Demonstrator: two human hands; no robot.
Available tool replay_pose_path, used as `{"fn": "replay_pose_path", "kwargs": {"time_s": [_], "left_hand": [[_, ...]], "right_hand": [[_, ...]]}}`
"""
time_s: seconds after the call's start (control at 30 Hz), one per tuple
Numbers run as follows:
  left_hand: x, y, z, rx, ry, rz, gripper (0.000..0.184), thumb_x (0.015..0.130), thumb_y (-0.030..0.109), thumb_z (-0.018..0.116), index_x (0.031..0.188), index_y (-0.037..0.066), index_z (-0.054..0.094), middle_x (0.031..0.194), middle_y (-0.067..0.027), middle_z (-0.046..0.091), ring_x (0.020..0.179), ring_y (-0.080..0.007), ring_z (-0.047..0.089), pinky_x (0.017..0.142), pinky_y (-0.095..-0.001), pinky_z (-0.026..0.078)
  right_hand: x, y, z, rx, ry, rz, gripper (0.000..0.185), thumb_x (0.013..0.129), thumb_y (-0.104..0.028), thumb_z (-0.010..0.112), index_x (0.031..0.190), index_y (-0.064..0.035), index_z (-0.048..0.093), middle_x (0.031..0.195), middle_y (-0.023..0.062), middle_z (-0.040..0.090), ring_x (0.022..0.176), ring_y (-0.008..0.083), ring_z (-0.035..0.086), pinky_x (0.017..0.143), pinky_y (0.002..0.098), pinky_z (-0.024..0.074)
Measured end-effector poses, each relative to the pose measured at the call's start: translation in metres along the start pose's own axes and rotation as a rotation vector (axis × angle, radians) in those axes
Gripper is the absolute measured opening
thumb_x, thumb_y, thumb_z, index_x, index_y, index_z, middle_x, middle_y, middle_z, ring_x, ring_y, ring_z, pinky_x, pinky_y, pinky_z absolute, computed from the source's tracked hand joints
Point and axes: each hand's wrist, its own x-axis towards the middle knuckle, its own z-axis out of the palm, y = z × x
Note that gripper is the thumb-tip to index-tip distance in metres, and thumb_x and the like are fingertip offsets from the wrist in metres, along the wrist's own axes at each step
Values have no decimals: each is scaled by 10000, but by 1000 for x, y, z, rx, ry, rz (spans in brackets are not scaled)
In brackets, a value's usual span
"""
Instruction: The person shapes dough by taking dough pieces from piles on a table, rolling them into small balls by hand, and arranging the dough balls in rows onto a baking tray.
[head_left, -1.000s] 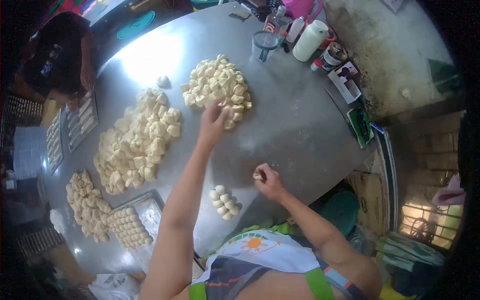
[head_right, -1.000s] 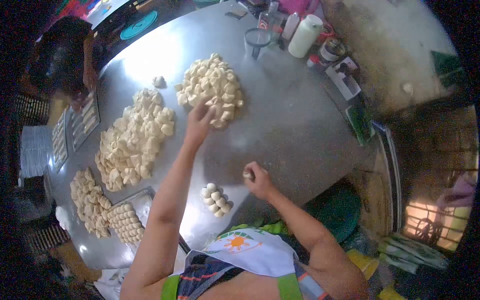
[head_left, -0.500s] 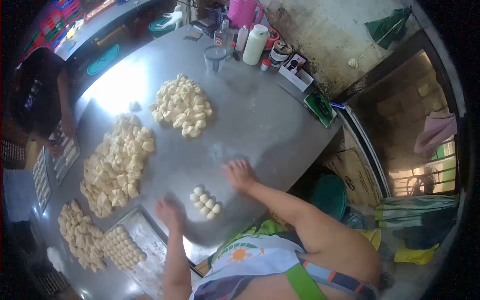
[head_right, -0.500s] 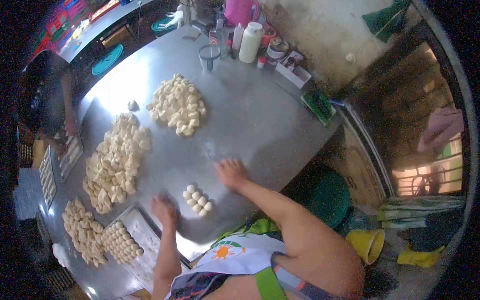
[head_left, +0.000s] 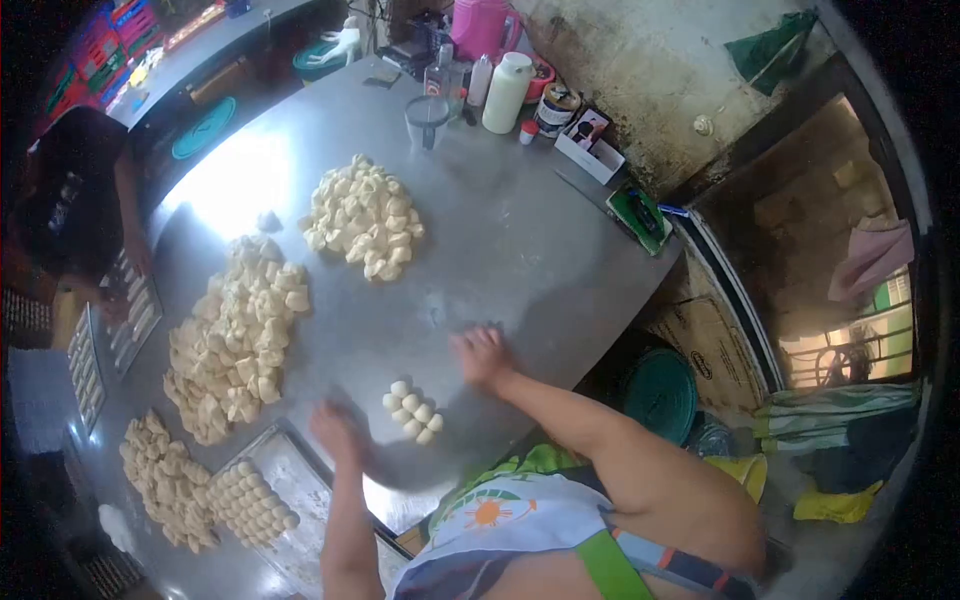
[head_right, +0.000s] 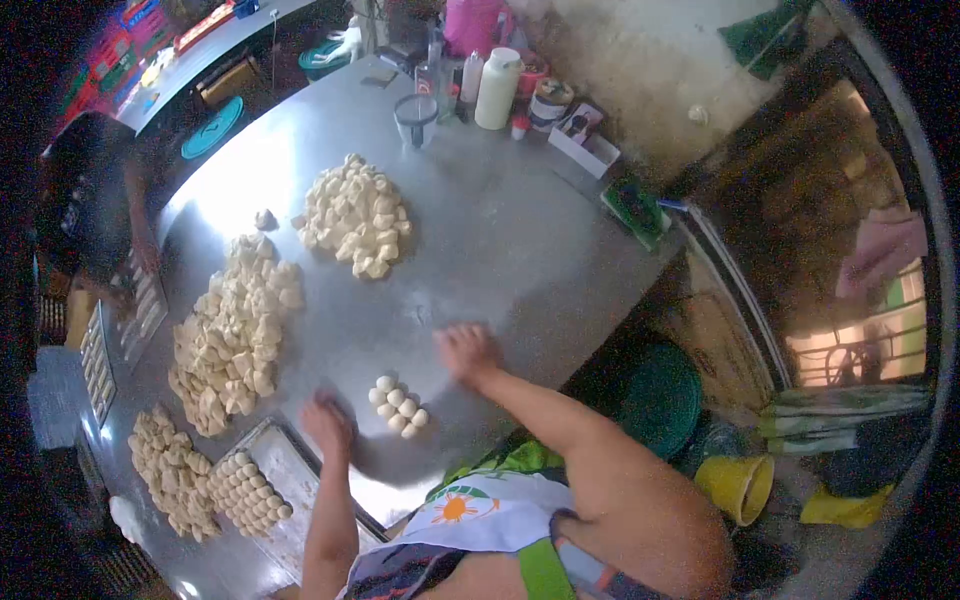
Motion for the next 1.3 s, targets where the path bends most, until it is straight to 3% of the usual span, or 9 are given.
{"fn": "replay_pose_path", "kwargs": {"time_s": [0.2, 0.3, 0.4, 0.47, 0.57, 0.67, 0.87, 1.03, 1.3], "left_hand": [[-12, 37, 9, -145, -263, 11, 150, 849, 137, 551, 939, 36, 615, 889, -173, 597, 888, -372, 553, 806, -512, 398], [-88, 13, -1, -127, -459, 104, 229, 842, 154, 563, 1037, 56, 636, 1032, -180, 626, 973, -384, 573, 868, -503, 407], [-70, -25, 2, -106, -365, -67, 226, 849, 137, 552, 1043, 60, 638, 1049, -183, 628, 1016, -383, 576, 868, -506, 410], [-1, 2, 1, 15, -301, -124, 162, 881, 137, 528, 980, 64, 634, 997, -199, 629, 976, -384, 588, 858, -495, 419], [39, 12, 31, -62, -145, -146, 160, 906, 157, 519, 985, 66, 624, 983, -192, 632, 940, -387, 597, 838, -493, 429], [28, 42, 2, -44, -429, -112, 172, 910, 159, 521, 1030, 66, 602, 987, -177, 626, 927, -385, 588, 825, -493, 430], [-51, -8, -13, -151, -340, 13, 175, 895, 142, 524, 1049, 85, 586, 945, -151, 595, 910, -360, 573, 802, -493, 425], [47, -4, 36, -45, 40, -73, 128, 912, 184, 521, 940, 97, 610, 882, -124, 619, 869, -350, 585, 775, -485, 418], [10, 15, -18, -325, -189, -59, 164, 905, 186, 590, 873, 48, 673, 862, -178, 647, 833, -383, 593, 821, -476, 441]], "right_hand": [[16, -48, 25, 244, -223, 32, 246, 906, -184, 530, 1118, -79, 597, 926, 118, 650, 915, 307, 623, 851, 475, 433], [-46, -23, 13, 285, -74, -217, 180, 866, -133, 583, 1026, -73, 639, 891, 131, 642, 861, 341, 628, 811, 493, 455], [-29, 7, 0, 79, -232, -230, 223, 844, -119, 614, 1063, -76, 621, 881, 132, 640, 865, 362, 627, 799, 501, 461], [13, 5, 29, 91, 5, -210, 224, 882, -154, 604, 1097, -90, 601, 898, 136, 651, 853, 371, 624, 784, 510, 460], [53, -19, 41, 165, -29, -139, 199, 909, -160, 590, 1099, -99, 593, 940, 152, 657, 863, 392, 613, 794, 524, 456], [37, -44, 30, 292, -88, -76, 196, 916, -149, 585, 1103, -90, 582, 953, 165, 656, 879, 402, 602, 805, 534, 452], [-19, -6, 17, 153, -83, -337, 179, 900, -135, 602, 1074, -94, 595, 858, 142, 637, 849, 351, 604, 761, 466, 440], [79, -38, 39, 258, 63, -199, 124, 932, -185, 558, 1017, -101, 590, 840, 137, 631, 846, 328, 591, 742, 486, 428], [17, -43, -13, 413, -146, -119, 189, 840, -96, 614, 1023, -59, 633, 968, 140, 622, 869, 346, 614, 854, 458, 462]]}}
